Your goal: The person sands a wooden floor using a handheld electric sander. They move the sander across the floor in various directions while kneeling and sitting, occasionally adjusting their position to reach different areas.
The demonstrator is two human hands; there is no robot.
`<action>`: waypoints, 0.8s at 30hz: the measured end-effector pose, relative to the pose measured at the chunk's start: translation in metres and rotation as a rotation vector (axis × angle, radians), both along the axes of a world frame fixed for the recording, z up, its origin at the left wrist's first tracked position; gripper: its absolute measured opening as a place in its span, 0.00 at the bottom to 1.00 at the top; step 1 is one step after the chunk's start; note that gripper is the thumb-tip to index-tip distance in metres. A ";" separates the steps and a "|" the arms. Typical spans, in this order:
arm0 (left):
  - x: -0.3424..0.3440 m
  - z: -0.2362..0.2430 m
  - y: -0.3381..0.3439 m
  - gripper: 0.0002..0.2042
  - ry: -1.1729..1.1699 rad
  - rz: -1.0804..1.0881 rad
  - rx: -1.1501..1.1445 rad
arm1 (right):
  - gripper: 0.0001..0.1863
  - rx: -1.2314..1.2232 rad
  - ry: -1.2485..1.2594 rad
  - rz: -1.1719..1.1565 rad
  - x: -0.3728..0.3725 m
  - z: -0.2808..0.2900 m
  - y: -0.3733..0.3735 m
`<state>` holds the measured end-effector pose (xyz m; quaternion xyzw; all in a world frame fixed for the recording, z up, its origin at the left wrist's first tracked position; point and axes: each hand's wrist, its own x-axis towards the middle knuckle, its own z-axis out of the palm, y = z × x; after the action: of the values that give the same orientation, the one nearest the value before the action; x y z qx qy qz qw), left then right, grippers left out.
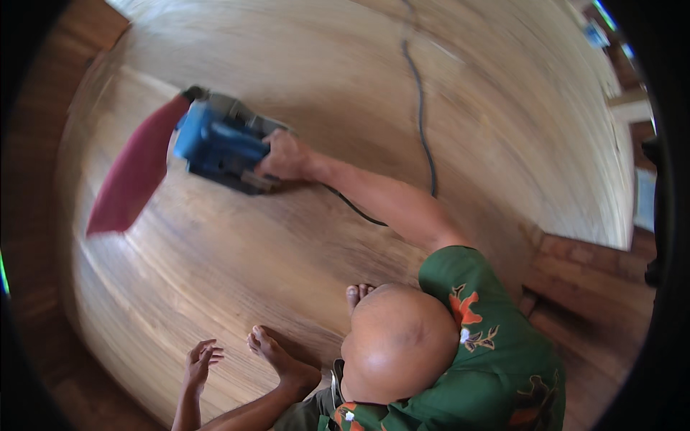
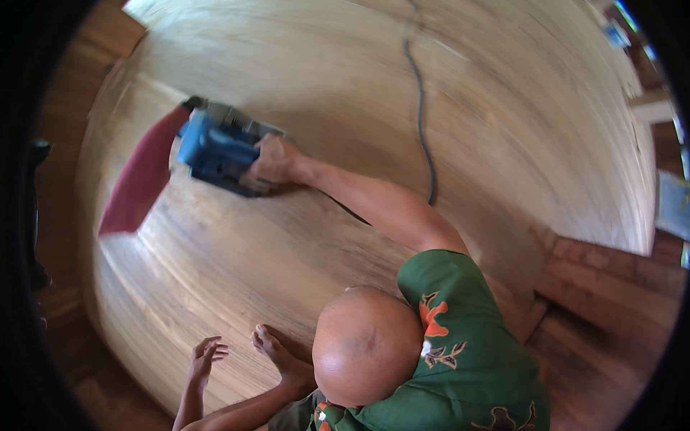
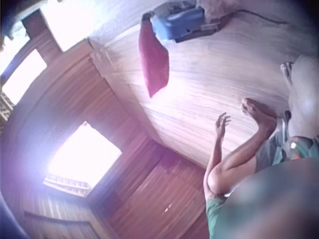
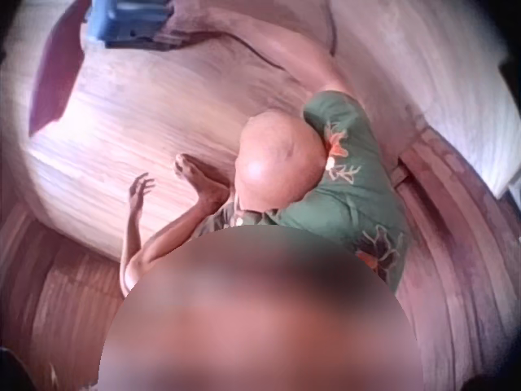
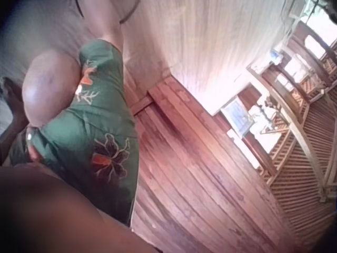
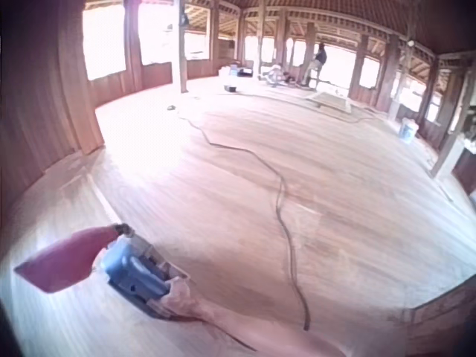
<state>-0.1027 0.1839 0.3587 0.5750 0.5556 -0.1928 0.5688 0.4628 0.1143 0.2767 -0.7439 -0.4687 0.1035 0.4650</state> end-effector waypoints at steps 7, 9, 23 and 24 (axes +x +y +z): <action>0.001 -0.034 0.047 0.18 -0.037 -0.160 0.164 | 0.19 -0.207 0.341 0.158 -0.073 0.037 -0.243; 0.015 -0.038 0.051 0.19 -0.101 -0.259 0.126 | 0.12 -0.271 0.392 0.107 -0.082 0.041 -0.295; -0.028 -0.085 0.050 0.21 -0.121 -0.377 0.128 | 0.16 -0.282 0.382 0.055 -0.069 0.042 -0.210; -0.015 -0.075 0.053 0.20 -0.101 -0.331 0.114 | 0.17 -0.202 0.390 0.073 -0.065 0.041 -0.199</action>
<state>-0.1180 0.2368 0.2836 0.6988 0.4342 -0.2230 0.5229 0.3982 -0.0846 0.3175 -0.7352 -0.3835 0.3086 0.4659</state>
